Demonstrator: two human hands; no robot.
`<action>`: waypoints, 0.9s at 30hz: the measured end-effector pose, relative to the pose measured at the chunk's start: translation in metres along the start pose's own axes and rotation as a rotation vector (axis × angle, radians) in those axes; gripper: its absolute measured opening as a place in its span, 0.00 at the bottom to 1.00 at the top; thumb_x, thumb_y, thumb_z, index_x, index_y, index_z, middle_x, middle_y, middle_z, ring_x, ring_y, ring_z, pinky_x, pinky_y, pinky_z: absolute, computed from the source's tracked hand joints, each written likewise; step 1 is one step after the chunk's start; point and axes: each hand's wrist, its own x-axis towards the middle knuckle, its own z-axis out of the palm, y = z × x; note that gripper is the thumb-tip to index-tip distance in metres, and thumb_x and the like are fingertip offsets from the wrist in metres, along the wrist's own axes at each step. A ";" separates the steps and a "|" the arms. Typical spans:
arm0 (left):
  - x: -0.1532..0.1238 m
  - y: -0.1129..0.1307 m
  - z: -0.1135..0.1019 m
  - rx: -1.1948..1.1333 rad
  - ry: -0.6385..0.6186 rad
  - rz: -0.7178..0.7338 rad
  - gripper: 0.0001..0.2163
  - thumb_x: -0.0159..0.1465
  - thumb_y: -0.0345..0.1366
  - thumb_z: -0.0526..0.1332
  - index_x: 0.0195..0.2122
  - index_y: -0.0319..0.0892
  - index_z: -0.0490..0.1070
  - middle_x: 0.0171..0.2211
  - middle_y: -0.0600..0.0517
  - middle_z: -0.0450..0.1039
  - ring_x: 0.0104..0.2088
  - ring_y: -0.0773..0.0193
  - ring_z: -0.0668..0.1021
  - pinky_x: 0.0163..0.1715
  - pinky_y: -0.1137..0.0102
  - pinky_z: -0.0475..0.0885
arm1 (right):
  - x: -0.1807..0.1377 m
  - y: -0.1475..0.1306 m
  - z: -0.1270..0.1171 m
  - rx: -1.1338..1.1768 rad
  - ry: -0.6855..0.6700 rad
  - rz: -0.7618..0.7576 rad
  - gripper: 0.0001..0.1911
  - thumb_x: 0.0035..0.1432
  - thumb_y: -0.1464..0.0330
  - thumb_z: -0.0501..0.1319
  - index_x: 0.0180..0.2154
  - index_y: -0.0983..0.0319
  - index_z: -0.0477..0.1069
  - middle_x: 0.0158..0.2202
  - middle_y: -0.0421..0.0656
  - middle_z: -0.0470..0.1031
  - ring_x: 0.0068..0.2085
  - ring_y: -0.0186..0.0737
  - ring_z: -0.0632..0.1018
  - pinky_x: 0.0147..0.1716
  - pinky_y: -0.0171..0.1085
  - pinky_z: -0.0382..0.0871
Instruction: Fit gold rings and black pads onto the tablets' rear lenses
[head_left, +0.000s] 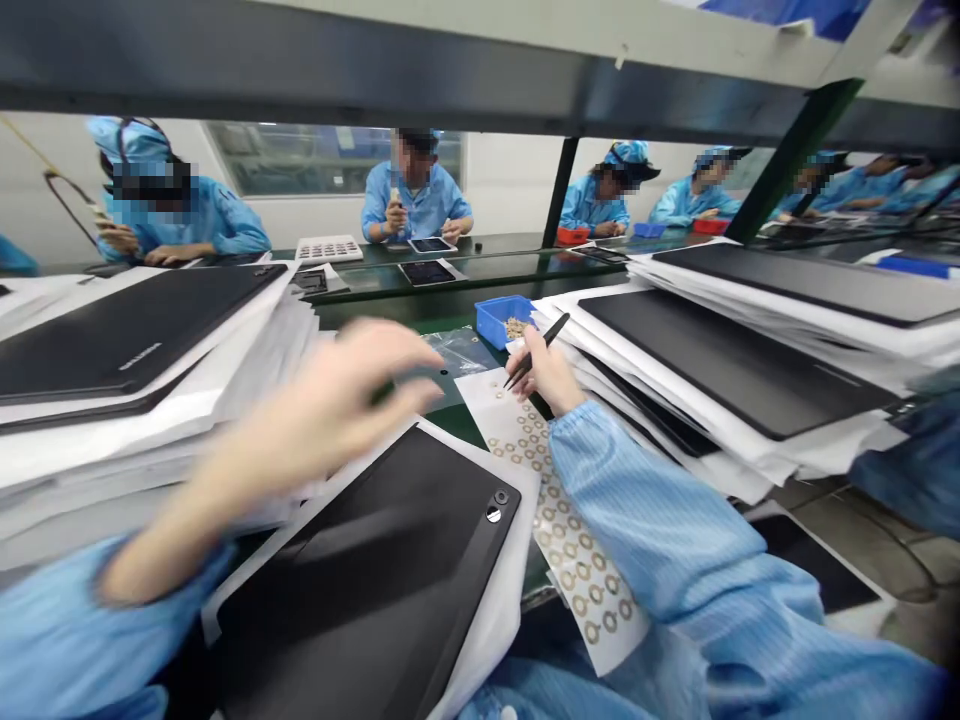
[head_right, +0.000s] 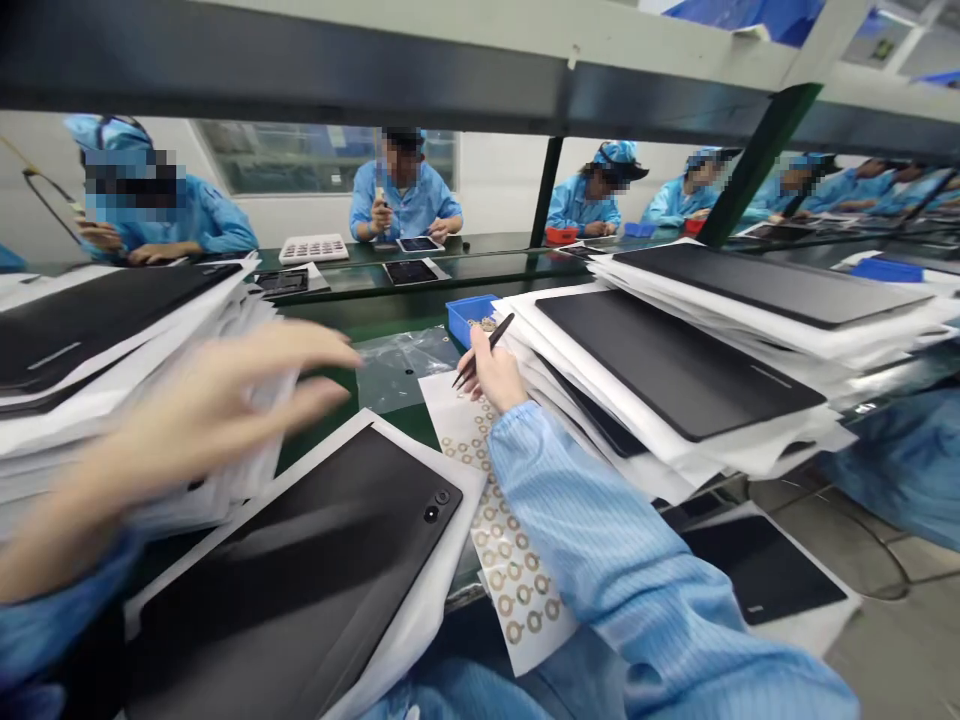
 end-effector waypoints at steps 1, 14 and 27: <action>0.008 -0.002 0.026 -0.010 -0.069 0.079 0.12 0.65 0.38 0.54 0.45 0.39 0.69 0.48 0.46 0.70 0.52 0.57 0.68 0.54 0.63 0.63 | -0.004 0.001 -0.005 -0.066 -0.030 0.008 0.33 0.52 0.42 0.51 0.18 0.65 0.68 0.13 0.44 0.69 0.14 0.35 0.72 0.10 0.31 0.66; 0.055 -0.043 0.155 0.011 -0.259 0.126 0.17 0.64 0.42 0.52 0.49 0.38 0.67 0.43 0.41 0.67 0.43 0.48 0.67 0.42 0.52 0.65 | 0.000 0.046 -0.008 -0.308 0.077 -0.135 0.14 0.57 0.58 0.58 0.28 0.62 0.64 0.22 0.46 0.75 0.24 0.42 0.79 0.24 0.37 0.75; 0.056 -0.051 0.171 -0.031 -0.234 0.042 0.19 0.61 0.40 0.55 0.52 0.39 0.63 0.56 0.38 0.58 0.57 0.47 0.61 0.56 0.53 0.56 | 0.008 0.044 0.007 -0.393 0.143 -0.144 0.11 0.61 0.64 0.53 0.39 0.66 0.64 0.23 0.47 0.75 0.22 0.44 0.78 0.23 0.37 0.73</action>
